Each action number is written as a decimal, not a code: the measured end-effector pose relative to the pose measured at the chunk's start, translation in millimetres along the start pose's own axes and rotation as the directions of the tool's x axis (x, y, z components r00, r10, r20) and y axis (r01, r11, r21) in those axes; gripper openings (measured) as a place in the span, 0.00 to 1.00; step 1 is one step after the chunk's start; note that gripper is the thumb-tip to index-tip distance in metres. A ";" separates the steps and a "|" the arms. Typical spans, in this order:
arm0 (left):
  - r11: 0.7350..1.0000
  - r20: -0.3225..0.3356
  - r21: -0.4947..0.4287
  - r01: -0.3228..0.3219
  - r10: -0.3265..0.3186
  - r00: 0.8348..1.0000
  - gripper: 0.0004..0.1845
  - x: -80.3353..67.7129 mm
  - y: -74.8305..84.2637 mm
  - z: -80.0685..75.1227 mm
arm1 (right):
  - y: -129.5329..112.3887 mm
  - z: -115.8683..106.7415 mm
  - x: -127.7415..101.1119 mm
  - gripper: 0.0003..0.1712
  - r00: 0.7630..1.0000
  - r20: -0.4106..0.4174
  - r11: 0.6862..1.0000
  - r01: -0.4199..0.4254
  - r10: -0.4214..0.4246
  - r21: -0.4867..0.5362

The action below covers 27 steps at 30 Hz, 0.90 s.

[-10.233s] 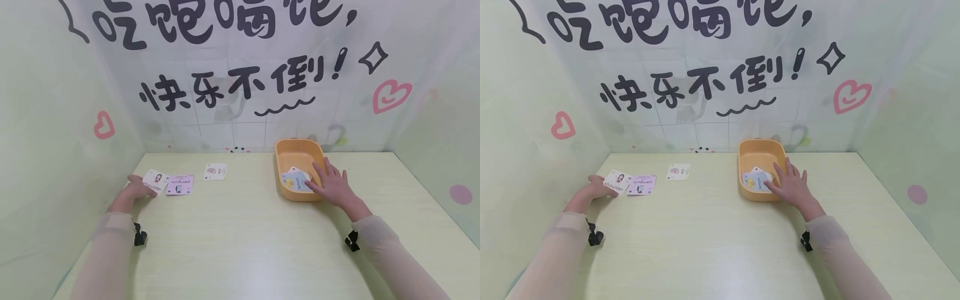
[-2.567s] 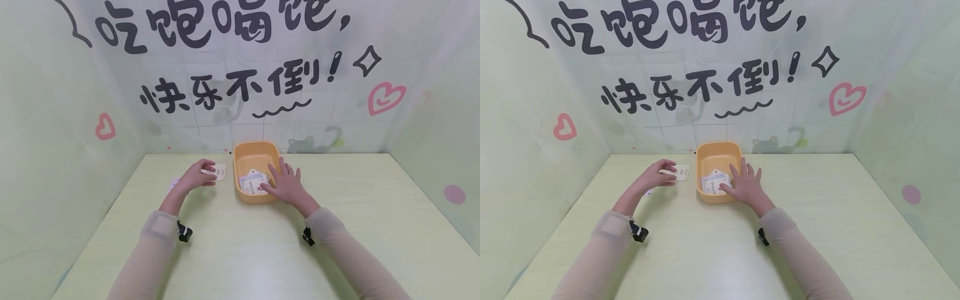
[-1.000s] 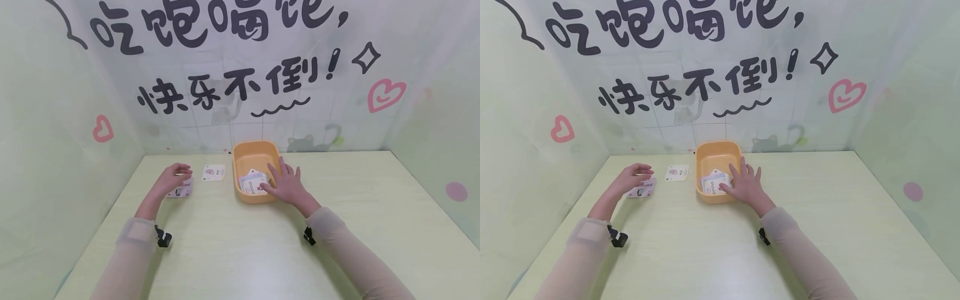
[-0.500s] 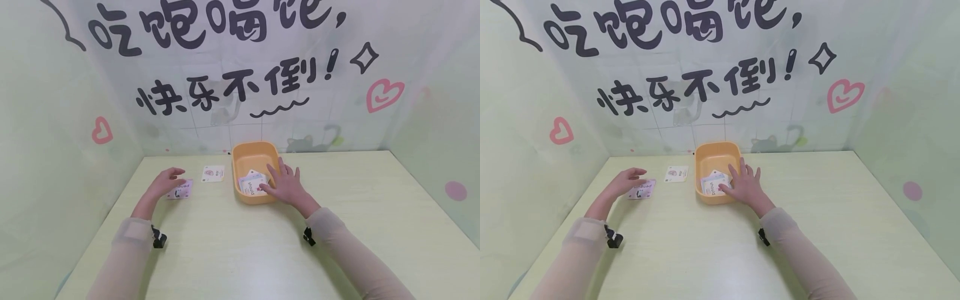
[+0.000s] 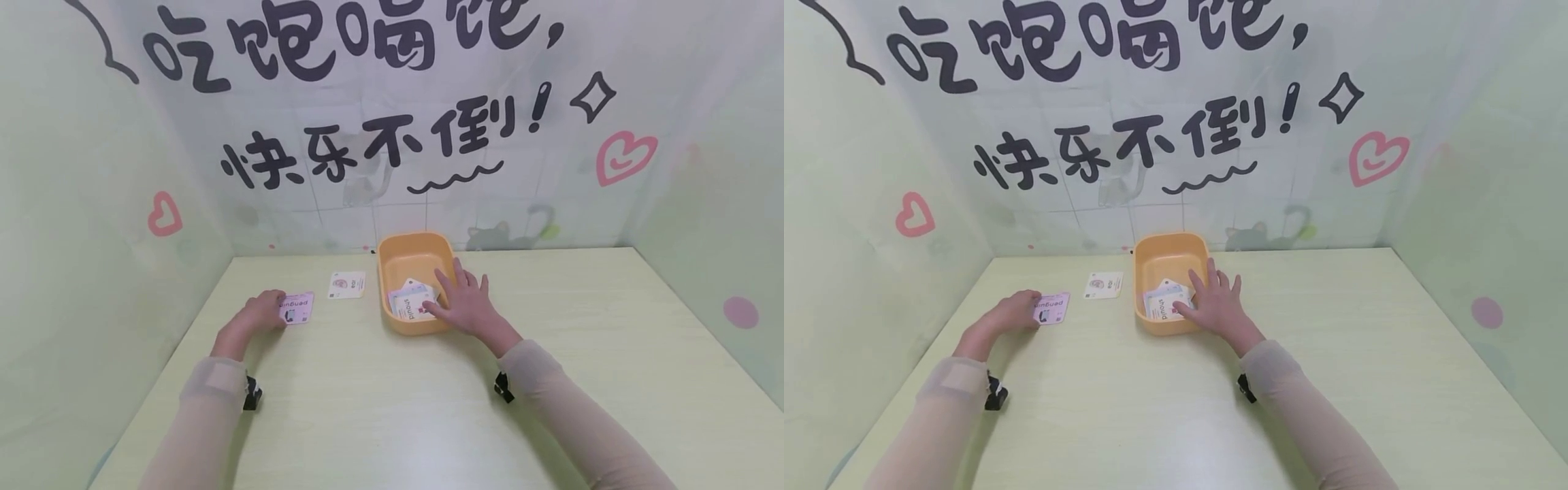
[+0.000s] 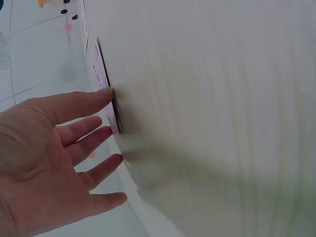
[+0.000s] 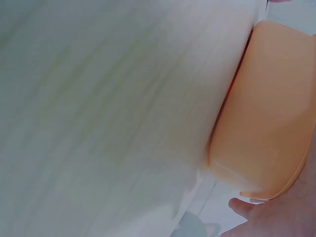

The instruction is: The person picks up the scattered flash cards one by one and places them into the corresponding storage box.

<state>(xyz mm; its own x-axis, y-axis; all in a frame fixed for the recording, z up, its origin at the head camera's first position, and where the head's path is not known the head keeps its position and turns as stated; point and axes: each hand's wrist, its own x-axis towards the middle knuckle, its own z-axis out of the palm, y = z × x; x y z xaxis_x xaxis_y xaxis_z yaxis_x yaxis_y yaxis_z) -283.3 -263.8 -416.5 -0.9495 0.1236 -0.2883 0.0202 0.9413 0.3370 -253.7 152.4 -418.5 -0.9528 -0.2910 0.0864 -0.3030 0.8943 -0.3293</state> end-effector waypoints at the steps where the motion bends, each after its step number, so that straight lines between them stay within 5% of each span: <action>1: 1.000 -0.006 0.009 0.005 -0.005 1.000 0.42 -1.1 0.1 -0.9 | -0.2 0.1 0.3 0.49 1.000 -0.001 1.000 0.000 0.000 0.000; 13: 0.999 -0.025 0.038 0.001 0.000 1.000 0.48 -12.5 -2.7 0.9 | -1.3 2.3 0.4 0.49 1.000 -0.013 1.000 0.005 -0.005 -0.003; 27: 0.975 -0.066 -0.212 -0.070 0.057 0.996 0.48 -9.3 -3.5 8.4 | -0.4 3.1 1.4 0.49 1.000 0.010 1.000 0.000 0.000 -0.015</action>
<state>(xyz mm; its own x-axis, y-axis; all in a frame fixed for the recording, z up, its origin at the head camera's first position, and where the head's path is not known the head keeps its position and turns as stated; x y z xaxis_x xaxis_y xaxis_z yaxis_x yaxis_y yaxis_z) -271.8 -265.5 -422.6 -0.9654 0.1562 -0.2090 0.0196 0.8423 0.5387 -254.9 150.5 -421.2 -0.9527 -0.2942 0.0768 -0.3031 0.8995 -0.3148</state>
